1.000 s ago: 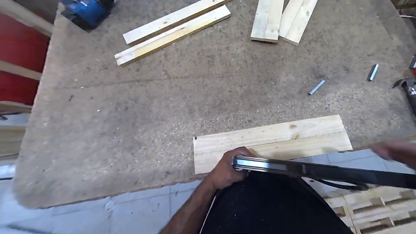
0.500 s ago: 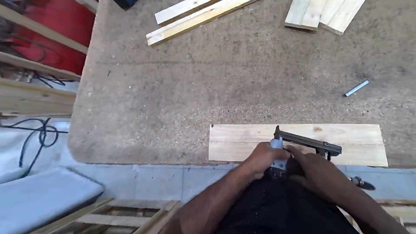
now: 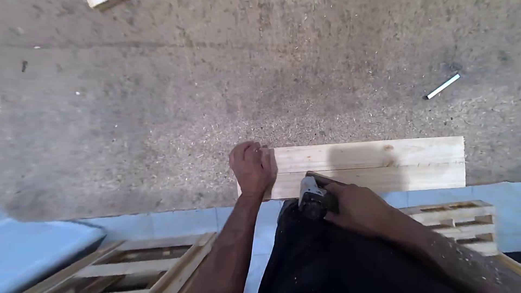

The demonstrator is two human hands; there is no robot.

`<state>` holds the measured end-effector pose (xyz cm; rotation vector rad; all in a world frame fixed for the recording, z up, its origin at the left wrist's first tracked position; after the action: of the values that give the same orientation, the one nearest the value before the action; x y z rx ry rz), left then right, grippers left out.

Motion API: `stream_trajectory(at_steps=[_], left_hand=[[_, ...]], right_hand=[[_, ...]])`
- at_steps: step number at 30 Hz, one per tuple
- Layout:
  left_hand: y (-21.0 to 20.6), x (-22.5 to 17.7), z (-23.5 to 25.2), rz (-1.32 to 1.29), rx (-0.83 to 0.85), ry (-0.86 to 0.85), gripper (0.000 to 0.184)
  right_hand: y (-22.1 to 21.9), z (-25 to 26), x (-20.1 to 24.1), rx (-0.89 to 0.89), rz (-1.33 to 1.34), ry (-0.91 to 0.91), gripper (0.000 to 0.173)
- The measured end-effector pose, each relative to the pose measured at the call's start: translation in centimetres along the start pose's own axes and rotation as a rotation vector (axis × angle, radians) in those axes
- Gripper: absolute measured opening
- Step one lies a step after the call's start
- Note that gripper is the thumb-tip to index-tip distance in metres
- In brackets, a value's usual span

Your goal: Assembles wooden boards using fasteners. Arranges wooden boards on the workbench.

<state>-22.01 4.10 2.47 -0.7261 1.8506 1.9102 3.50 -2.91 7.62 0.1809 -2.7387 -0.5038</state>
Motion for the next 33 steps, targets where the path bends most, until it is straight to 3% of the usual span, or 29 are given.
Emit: stream_trajectory(at_steps=[4, 14, 33], left_hand=[[-2.6, 0.9, 1.1, 0.194, 0.069, -0.004, 0.050], [-2.6, 1.1, 1.0, 0.199, 0.046, 0.010, 0.052], [-2.6, 0.4, 0.9, 0.185, 0.014, 0.022, 0.051]], right_hand=[[0.7, 1.3, 0.9, 0.042, -0.030, 0.016, 0.060], [1.3, 1.9, 0.2, 0.169, -0.009, -0.066, 0.056], [0.8, -1.7, -8.8, 0.206, 0.019, -0.107, 0.052]])
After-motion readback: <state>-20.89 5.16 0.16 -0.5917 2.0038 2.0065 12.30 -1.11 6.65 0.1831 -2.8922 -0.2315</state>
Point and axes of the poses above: each hand's wrist, its own z-axis towards the middle knuckle, its own y-axis out of the back of the hand, x = y × z, the point moved 8 cm from there along z, towards the middle knuckle, and after that the axes turned 14 degrees about -z, right-handed, at the moved point
